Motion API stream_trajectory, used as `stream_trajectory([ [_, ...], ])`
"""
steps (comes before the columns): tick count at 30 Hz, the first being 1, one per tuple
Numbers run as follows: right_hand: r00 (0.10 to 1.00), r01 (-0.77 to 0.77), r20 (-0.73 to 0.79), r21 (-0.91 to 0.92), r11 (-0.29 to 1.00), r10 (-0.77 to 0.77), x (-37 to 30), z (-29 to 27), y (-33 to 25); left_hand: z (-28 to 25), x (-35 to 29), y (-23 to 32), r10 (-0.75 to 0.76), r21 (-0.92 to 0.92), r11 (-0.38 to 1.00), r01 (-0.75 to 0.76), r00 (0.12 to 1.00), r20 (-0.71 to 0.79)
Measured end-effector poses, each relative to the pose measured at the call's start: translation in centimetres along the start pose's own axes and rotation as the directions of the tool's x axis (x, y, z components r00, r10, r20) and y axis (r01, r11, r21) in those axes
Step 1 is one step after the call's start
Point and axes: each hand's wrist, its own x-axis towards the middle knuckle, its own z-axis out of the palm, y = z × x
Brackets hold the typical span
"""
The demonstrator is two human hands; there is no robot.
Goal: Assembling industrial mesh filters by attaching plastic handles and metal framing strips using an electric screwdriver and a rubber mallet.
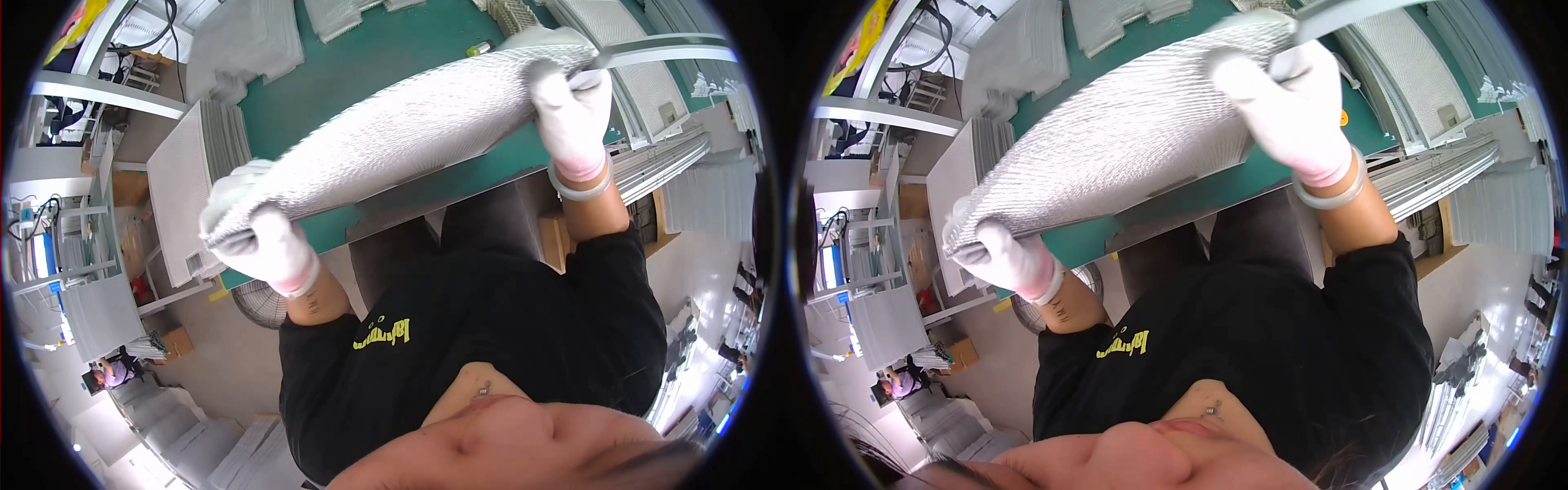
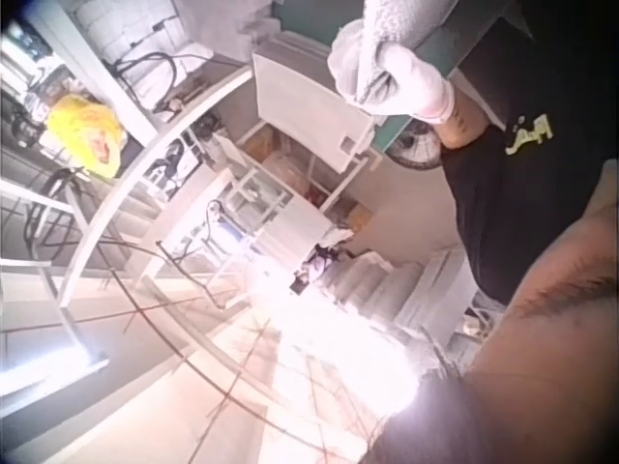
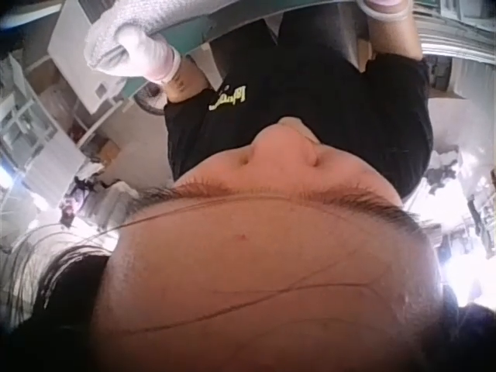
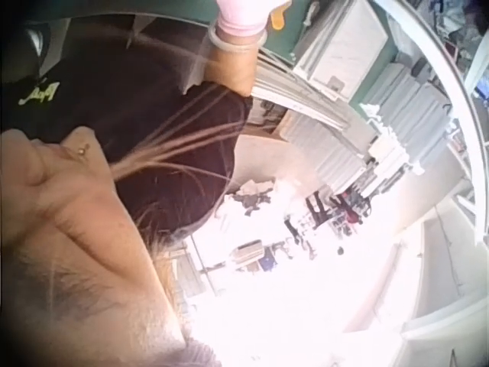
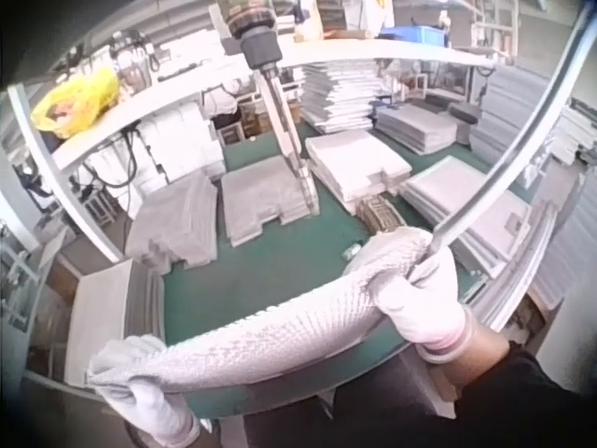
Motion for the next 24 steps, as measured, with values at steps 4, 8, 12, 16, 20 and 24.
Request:
stream_trajectory([
  [4,0.988,0.137,0.114,-0.275,0.952,-0.109,-2.0,-4.1,2.5,0.6,0.2,-0.7,0.056,-0.151,0.988,-0.036,0.990,0.130],
  [8,0.983,0.133,0.117,0.066,0.989,-0.140,-1.0,-1.3,2.0,-0.2,0.2,-1.9,0.009,-0.189,0.982,0.012,0.994,0.109],
  [12,0.984,0.129,-0.142,0.183,0.975,-0.103,-0.8,-0.3,3.1,-0.6,0.9,-2.8,-0.126,-0.083,0.988,0.133,0.988,0.090],
  [16,0.989,0.142,-0.003,0.226,0.964,-0.145,0.6,0.1,2.7,-0.8,1.3,-4.2,-0.227,-0.114,0.966,0.232,0.972,0.060],
  [20,0.964,0.144,0.165,0.333,0.932,-0.208,1.3,0.1,2.7,-1.3,1.1,-4.6,-0.243,-0.081,0.966,0.245,0.969,0.044],
  [24,0.931,0.301,0.222,-0.017,0.953,-0.290,1.8,-1.4,3.5,-1.3,1.1,-4.3,-0.270,-0.131,0.954,0.269,0.963,0.013],
])
